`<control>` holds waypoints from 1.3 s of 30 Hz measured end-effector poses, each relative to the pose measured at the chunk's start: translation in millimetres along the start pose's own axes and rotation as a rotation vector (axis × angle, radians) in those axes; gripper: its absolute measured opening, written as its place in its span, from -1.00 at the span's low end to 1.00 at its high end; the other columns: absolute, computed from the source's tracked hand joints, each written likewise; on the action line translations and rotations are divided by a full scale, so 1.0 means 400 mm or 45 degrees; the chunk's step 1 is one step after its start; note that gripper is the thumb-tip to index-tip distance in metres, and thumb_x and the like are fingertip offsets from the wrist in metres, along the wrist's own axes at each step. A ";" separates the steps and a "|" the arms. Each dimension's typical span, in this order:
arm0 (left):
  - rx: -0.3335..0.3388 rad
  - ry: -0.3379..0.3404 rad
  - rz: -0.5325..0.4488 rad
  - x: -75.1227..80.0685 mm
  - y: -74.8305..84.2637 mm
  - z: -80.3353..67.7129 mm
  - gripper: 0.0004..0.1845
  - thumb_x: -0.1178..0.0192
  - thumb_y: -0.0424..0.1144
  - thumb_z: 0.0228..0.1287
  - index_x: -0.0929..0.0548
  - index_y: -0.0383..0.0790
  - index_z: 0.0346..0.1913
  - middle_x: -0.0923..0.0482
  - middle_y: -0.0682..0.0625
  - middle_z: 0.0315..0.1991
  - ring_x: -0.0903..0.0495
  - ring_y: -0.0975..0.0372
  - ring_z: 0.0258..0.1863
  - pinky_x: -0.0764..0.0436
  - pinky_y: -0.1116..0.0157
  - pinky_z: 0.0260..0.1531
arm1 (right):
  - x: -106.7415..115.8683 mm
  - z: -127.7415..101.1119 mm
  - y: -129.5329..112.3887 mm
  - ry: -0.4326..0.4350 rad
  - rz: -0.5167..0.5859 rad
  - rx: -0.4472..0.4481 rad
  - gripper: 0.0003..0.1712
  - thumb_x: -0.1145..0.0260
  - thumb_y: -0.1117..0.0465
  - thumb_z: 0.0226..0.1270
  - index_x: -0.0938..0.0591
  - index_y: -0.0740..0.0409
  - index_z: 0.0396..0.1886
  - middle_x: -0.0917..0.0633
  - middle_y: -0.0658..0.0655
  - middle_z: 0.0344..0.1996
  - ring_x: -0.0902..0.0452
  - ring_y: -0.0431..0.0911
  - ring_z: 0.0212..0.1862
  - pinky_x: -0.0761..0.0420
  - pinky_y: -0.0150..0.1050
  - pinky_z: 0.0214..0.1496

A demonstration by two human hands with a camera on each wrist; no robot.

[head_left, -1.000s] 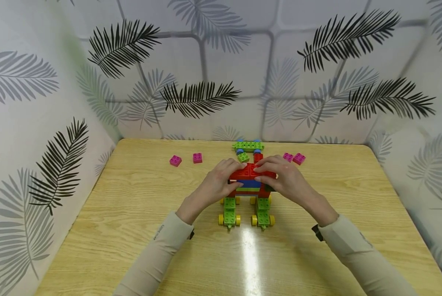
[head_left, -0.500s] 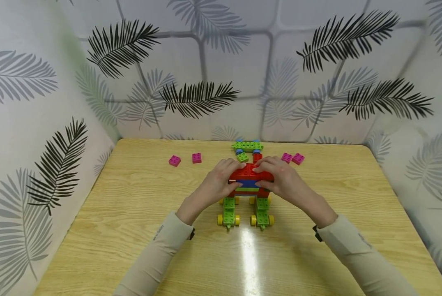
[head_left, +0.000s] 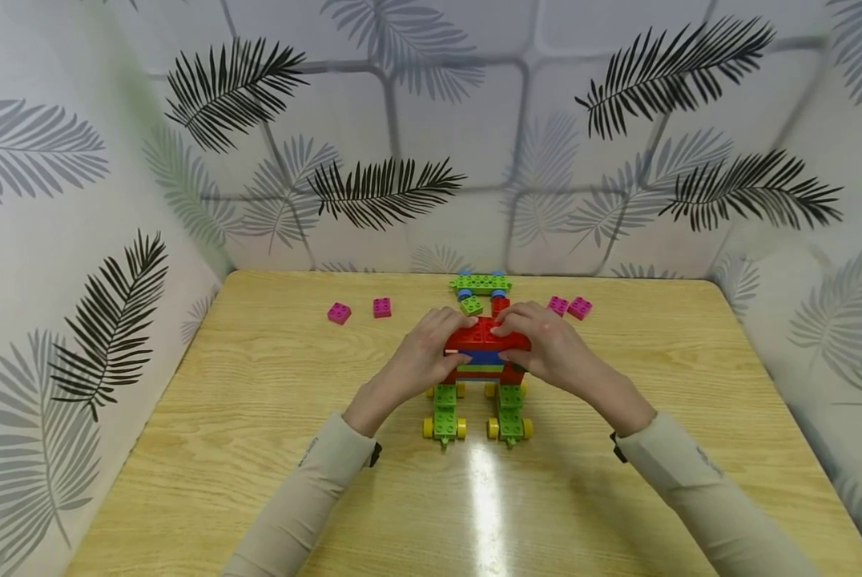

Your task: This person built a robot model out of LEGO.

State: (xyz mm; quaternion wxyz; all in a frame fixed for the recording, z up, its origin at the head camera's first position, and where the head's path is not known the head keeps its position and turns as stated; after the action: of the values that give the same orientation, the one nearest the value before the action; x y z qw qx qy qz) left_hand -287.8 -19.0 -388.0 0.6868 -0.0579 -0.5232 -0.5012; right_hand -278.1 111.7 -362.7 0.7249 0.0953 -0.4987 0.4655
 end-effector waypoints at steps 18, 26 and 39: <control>0.059 -0.040 0.023 -0.009 -0.001 0.002 -0.63 -0.31 -0.24 0.25 -0.51 -0.29 0.06 -0.52 -0.08 -0.05 -0.44 0.12 -0.09 -0.52 0.22 -0.04 | -0.012 -0.017 0.010 -0.032 0.062 -0.095 -0.66 -0.54 0.42 -0.03 -0.64 0.21 -0.22 -0.62 0.14 -0.13 -0.51 0.02 -0.08 -0.58 -0.06 -0.01; 0.063 0.014 0.074 -0.002 0.006 0.007 -0.62 -0.31 -0.14 0.25 -0.52 -0.25 0.04 -0.53 -0.05 -0.08 -0.45 0.15 -0.13 -0.55 0.26 -0.14 | -0.009 -0.016 0.007 0.016 0.038 -0.061 -0.62 -0.56 0.44 -0.08 -0.63 0.22 -0.23 -0.62 0.15 -0.15 -0.50 0.03 -0.12 -0.57 -0.05 -0.05; 0.101 0.054 0.109 0.000 0.003 0.008 -0.65 -0.31 -0.11 0.25 -0.52 -0.21 -0.02 -0.51 -0.03 -0.11 -0.42 0.17 -0.19 -0.53 0.30 -0.26 | -0.011 -0.012 0.008 0.018 0.038 -0.044 -0.59 -0.56 0.42 -0.08 -0.62 0.19 -0.19 -0.61 0.14 -0.13 -0.50 0.01 -0.08 -0.57 -0.06 -0.01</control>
State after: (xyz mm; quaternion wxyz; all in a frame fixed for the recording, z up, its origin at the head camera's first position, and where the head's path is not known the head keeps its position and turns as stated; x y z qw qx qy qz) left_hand -289.0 -16.5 -386.3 0.7202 -0.0423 -0.5252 -0.4513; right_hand -277.8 113.9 -369.7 0.7228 0.0721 -0.5029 0.4685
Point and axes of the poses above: each hand's wrist, its own z-axis towards the middle knuckle, its own x-axis out of the back of the hand, y = z × x, the point moved 8 cm from there along z, towards the middle knuckle
